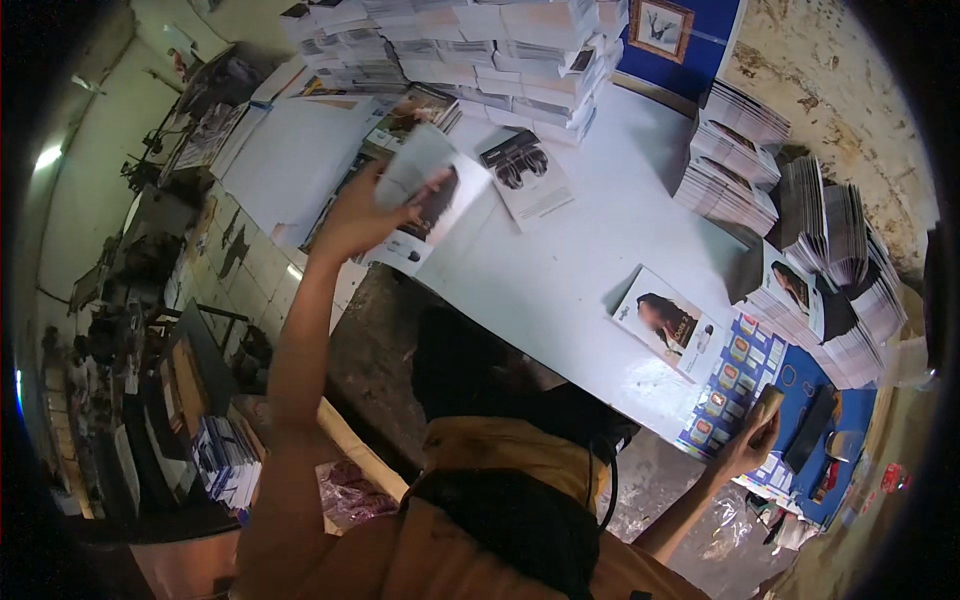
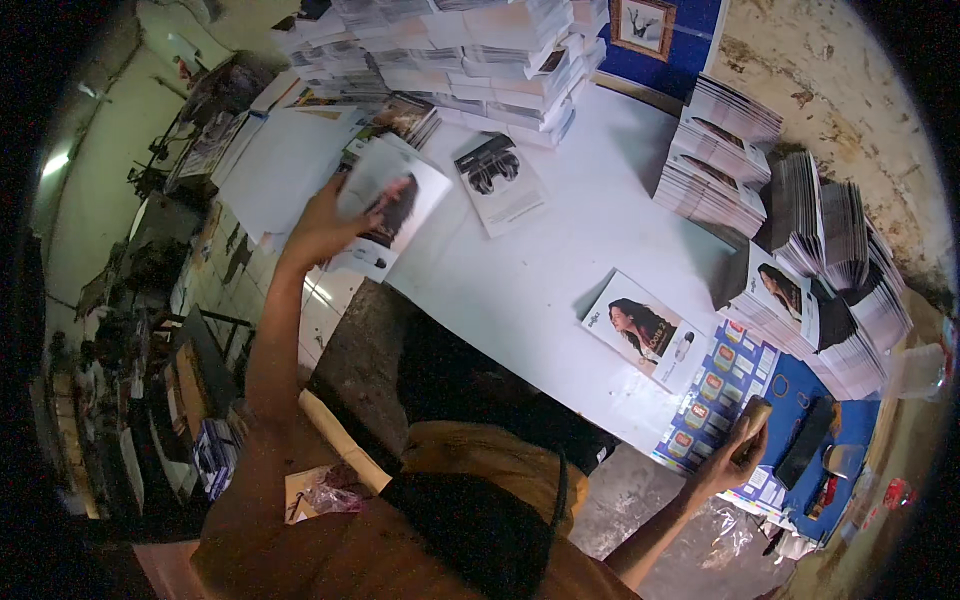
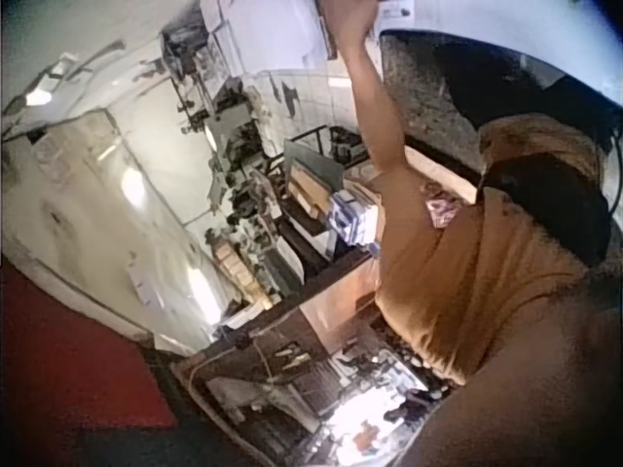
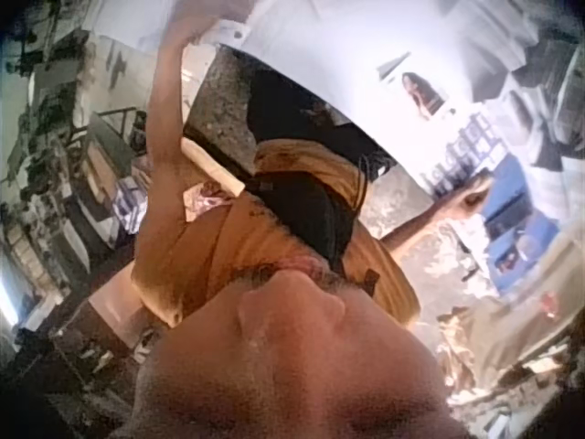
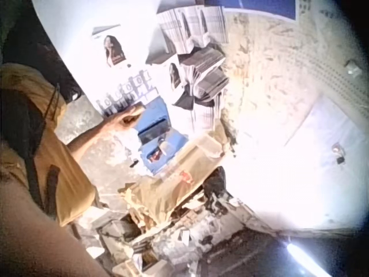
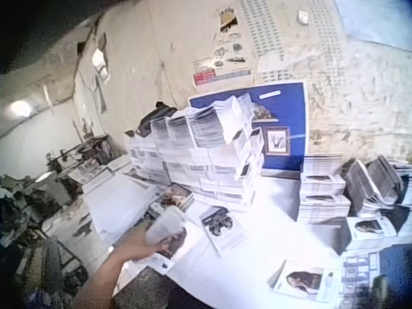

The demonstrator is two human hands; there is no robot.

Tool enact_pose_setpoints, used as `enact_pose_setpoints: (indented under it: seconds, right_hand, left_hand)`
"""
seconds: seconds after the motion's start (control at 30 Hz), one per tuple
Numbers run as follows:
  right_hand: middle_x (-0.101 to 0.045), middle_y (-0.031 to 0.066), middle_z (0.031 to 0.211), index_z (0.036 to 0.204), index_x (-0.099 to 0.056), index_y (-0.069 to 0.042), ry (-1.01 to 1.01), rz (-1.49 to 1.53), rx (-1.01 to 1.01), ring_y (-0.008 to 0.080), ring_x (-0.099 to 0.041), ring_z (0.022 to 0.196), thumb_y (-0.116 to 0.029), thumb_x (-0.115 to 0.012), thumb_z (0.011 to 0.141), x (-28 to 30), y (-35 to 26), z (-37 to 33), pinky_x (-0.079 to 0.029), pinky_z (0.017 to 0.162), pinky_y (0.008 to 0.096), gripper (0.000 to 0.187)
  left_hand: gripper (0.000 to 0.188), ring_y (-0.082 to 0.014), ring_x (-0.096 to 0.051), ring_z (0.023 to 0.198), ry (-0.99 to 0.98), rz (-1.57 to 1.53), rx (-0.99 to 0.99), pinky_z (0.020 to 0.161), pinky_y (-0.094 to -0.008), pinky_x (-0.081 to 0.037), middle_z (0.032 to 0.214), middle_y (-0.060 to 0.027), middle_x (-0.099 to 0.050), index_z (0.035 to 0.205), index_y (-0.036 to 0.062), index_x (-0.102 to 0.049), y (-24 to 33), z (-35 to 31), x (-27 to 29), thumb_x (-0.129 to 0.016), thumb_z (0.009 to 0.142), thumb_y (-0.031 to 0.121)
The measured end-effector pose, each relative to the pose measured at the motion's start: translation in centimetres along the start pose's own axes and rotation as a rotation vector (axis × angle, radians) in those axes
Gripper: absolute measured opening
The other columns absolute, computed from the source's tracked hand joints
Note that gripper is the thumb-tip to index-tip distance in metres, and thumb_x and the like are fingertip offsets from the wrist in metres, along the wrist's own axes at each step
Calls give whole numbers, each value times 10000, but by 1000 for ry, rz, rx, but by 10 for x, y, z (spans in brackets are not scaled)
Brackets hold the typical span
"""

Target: The person aligns, folds, and creases printed pamphlets on a table by hand and with a wooden tool, organizing them into stacks.

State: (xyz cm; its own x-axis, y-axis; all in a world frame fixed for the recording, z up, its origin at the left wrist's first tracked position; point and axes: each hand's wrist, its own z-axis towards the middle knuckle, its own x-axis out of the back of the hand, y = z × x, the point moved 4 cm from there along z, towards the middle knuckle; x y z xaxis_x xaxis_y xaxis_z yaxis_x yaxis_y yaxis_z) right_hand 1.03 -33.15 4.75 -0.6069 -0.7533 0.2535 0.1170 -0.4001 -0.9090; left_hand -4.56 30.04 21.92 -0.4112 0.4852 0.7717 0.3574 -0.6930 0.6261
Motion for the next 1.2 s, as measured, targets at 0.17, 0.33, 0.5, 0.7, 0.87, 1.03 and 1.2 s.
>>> enact_pose_setpoints:
  seconds: [0.17,0.33,0.5,0.7,0.87,1.03,1.2]
  right_hand:
    - [-604,165,1321,1327,-559,70,-14,64,15,228,-588,1164,-201,-683,963,-2,17,3,-462,1040,360,471]
    - [-598,172,1331,1331,-551,75,-17,3,11,241,-584,1169,-206,-680,965,-2,-2,6,-459,1040,363,479]
    - [-618,149,1281,1343,-543,72,-11,53,-28,207,-584,1134,-248,-672,974,0,-4,4,-449,1014,326,506]
    - [-623,164,1275,1316,-561,75,-24,80,-35,224,-590,1139,-181,-672,966,-16,-12,0,-455,1008,341,447]
    - [-640,186,1258,1295,-576,75,6,-55,-38,242,-597,1151,-162,-682,955,6,-7,6,-456,1010,362,428]
    - [-646,194,1249,1297,-582,62,-16,-136,9,250,-615,1124,-171,-681,952,1,-9,5,-464,997,353,428]
    - [-662,196,1208,1248,-603,71,-23,-135,17,263,-627,1107,-137,-696,929,-2,-3,3,-470,981,364,392]
  left_hand:
    - [1300,-438,-449,1229,-218,659,-170,1041,-567,-370,1308,-256,-423,1536,-16,-145,-16,-16,-85,-846,598,550]
    - [1313,-442,-408,1273,-183,595,-207,1042,-601,-342,1350,-252,-395,1532,-33,-141,-12,-13,-82,-852,601,562]
    - [1057,-416,-501,1210,-123,578,-276,973,-561,-425,1279,-241,-502,1431,-9,-331,-23,-3,-98,-854,660,491]
    - [658,-380,-669,986,-90,402,-251,843,-448,-522,1082,-235,-662,1203,-24,-497,-19,-15,-75,-842,769,331]
    - [630,-252,-652,1058,-95,-412,-90,911,-394,-513,1175,-153,-653,1259,-11,-522,103,-10,-76,-826,806,304]
    - [509,-242,-641,1087,-137,-1439,175,919,-381,-536,1233,-105,-635,1324,64,-540,183,63,-181,-735,907,282]
    - [515,-282,-666,1047,-158,-1859,287,859,-456,-573,1214,-100,-639,1337,41,-489,211,168,-302,-707,931,271]
